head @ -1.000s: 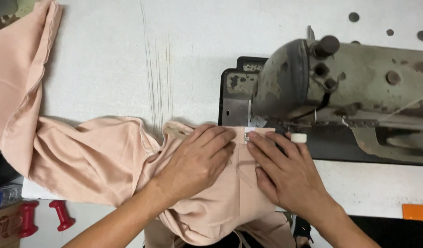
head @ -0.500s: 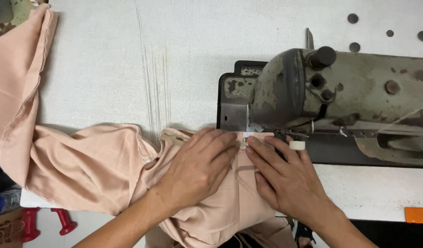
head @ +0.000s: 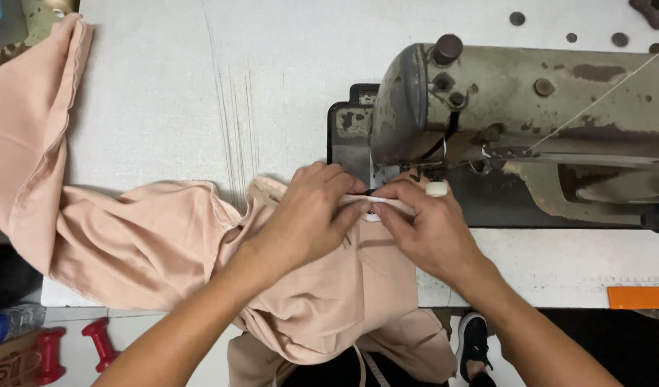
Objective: A person is sewing and trimming fabric components for a pair of trousers at an industrial sewing workstation.
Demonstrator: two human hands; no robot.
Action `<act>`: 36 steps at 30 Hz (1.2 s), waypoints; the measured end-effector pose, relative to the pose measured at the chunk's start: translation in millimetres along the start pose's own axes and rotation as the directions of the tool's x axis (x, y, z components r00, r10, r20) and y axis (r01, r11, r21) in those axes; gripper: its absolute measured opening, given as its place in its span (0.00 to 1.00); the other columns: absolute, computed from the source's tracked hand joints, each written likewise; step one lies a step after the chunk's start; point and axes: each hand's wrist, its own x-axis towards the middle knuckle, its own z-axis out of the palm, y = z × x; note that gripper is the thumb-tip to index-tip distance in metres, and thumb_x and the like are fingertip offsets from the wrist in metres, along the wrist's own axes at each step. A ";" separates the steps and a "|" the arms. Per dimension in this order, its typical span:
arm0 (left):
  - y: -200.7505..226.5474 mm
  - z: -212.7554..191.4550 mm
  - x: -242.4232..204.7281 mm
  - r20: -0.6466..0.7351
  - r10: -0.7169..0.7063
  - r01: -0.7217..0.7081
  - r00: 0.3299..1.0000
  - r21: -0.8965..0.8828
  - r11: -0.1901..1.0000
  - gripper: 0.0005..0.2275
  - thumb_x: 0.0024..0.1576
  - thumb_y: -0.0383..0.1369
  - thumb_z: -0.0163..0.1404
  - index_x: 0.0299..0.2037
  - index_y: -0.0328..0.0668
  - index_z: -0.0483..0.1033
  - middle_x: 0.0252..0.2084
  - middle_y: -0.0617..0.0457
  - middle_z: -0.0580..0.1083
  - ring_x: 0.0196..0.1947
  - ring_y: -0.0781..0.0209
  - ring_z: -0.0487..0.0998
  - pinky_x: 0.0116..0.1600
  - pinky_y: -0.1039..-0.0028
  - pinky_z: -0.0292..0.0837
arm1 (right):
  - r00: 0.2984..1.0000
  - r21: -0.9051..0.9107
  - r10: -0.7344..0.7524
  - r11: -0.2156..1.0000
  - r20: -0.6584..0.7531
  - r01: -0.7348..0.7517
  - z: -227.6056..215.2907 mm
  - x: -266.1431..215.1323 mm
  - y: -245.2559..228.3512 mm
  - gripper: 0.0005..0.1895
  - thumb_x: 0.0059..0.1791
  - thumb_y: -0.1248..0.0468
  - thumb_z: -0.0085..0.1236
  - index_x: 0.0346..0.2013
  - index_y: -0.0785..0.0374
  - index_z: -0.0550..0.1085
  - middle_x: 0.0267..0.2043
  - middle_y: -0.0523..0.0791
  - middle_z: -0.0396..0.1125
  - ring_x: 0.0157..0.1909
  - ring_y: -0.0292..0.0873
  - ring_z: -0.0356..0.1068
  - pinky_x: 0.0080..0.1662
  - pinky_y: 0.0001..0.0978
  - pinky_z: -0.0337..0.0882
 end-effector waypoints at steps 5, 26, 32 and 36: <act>7.4 -16.7 15.5 0.136 -0.019 0.051 0.991 -0.233 0.971 0.06 0.59 0.29 0.53 0.36 0.39 0.83 0.29 0.45 0.79 0.35 0.42 0.81 0.44 0.61 0.73 | 0.989 0.261 0.112 0.956 0.098 -0.134 -5.1 1.7 -6.3 0.07 0.48 0.66 0.63 0.40 0.58 0.82 0.35 0.45 0.77 0.39 0.47 0.76 0.45 0.40 0.73; 4.6 -8.0 -8.9 0.007 0.049 -0.048 0.999 -0.086 0.995 0.08 0.54 0.30 0.60 0.41 0.38 0.82 0.34 0.47 0.77 0.41 0.47 0.79 0.50 0.63 0.69 | 0.932 0.290 0.200 0.912 0.302 -0.289 -11.8 13.5 18.4 0.06 0.48 0.66 0.64 0.37 0.60 0.84 0.28 0.46 0.76 0.33 0.39 0.73 0.40 0.36 0.73; 9.1 -21.5 -8.0 0.040 -0.031 0.035 0.999 -0.105 0.994 0.09 0.52 0.30 0.62 0.42 0.37 0.83 0.34 0.46 0.78 0.40 0.49 0.79 0.53 0.64 0.66 | 0.939 0.339 0.219 0.891 0.265 -0.303 -13.7 10.0 11.2 0.05 0.48 0.67 0.65 0.38 0.62 0.84 0.27 0.46 0.75 0.33 0.39 0.72 0.40 0.34 0.72; 8.2 -13.1 -2.4 0.006 -0.055 0.055 0.998 -0.229 0.972 0.06 0.56 0.31 0.58 0.39 0.38 0.83 0.33 0.48 0.79 0.40 0.49 0.81 0.52 0.64 0.68 | 0.944 0.354 0.217 0.887 0.249 -0.297 -9.8 7.4 15.2 0.05 0.48 0.68 0.65 0.38 0.63 0.84 0.28 0.46 0.75 0.33 0.39 0.72 0.40 0.34 0.73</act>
